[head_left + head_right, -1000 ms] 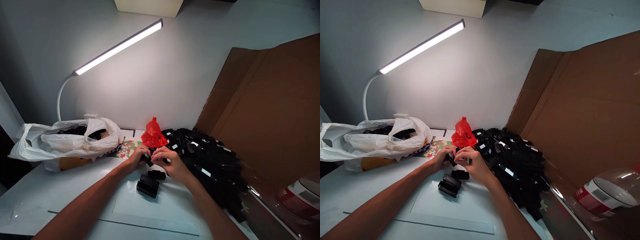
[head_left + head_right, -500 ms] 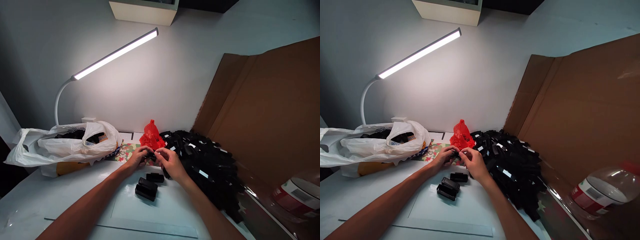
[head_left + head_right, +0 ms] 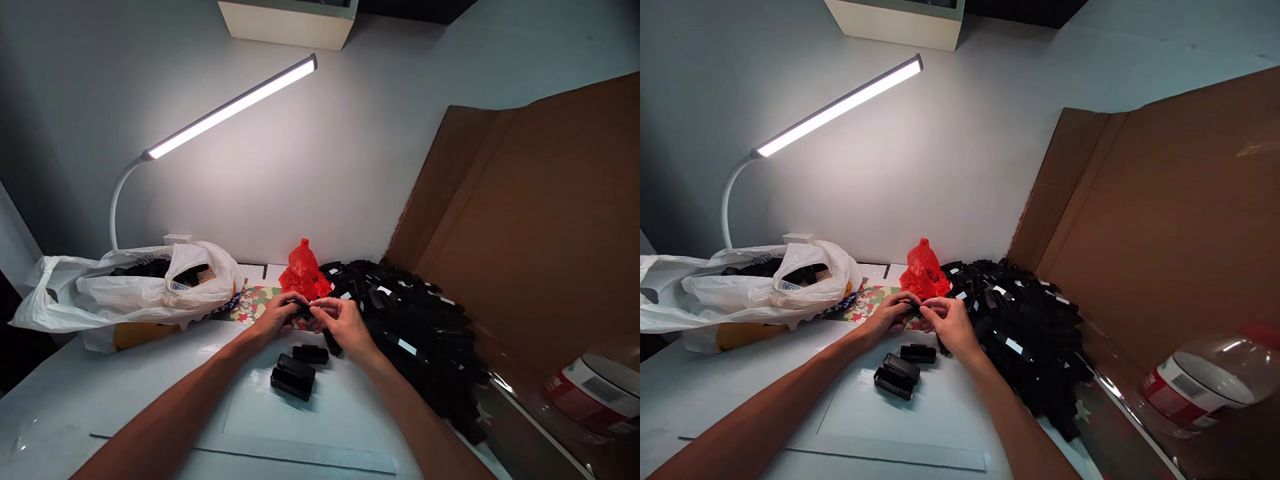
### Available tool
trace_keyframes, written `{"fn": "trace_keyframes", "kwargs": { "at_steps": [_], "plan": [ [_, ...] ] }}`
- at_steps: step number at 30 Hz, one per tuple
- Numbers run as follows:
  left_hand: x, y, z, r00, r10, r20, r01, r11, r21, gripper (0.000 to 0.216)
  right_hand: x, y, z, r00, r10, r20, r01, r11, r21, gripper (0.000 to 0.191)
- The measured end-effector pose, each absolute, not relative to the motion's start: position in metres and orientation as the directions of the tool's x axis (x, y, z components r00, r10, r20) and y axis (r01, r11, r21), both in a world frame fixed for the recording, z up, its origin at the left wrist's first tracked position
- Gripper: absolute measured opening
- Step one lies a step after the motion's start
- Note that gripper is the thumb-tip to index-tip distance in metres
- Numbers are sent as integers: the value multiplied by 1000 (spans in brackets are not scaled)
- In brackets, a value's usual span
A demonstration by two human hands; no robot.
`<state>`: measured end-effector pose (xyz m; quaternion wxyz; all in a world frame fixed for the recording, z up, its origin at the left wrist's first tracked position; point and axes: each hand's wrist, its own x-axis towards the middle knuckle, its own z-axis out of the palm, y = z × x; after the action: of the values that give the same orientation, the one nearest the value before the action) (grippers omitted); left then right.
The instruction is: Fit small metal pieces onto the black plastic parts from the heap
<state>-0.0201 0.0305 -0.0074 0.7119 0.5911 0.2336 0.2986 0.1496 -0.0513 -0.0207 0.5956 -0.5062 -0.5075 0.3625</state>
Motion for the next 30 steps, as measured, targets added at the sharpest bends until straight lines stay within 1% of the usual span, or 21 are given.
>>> {"fn": "trace_keyframes", "kwargs": {
  "at_steps": [3, 8, 10, 14, 17, 21, 25, 30],
  "plan": [
    [-20, 32, -10, 711, 701, 49, -153, 87, 984, 26, 150, -50, -21, 226, 945, 238, 81, 225, -971, 63],
    [-17, 35, -12, 669, 739, 81, -148, 26, 989, 25, 149, -48, -22, 224, 938, 264, 67, 255, -965, 57],
    [-17, 35, -12, 647, 758, 78, -148, 24, 989, 27, 150, -48, -22, 218, 928, 302, 113, 283, -952, 53],
    [-16, 37, -15, 635, 771, 53, -153, 59, 986, 32, 151, -47, -23, 198, 885, 422, 277, 363, -890, 40],
    [-16, 39, -18, 665, 746, 30, -145, 90, 985, 36, 154, -48, -24, 191, 855, 482, 368, 393, -843, 31],
    [-19, 36, -15, 751, 660, -7, -105, 130, 986, 39, 159, -51, -21, 117, 862, 494, 401, 414, -817, 28],
    [-23, 32, -10, 796, 605, -11, -50, 85, 995, 40, 161, -54, -17, 65, 880, 471, 395, 411, -822, 29],
    [-23, 35, -12, 815, 579, 17, -30, 13, 999, 47, 160, -53, -18, 69, 887, 457, 379, 401, -834, 28]
  ]
}}
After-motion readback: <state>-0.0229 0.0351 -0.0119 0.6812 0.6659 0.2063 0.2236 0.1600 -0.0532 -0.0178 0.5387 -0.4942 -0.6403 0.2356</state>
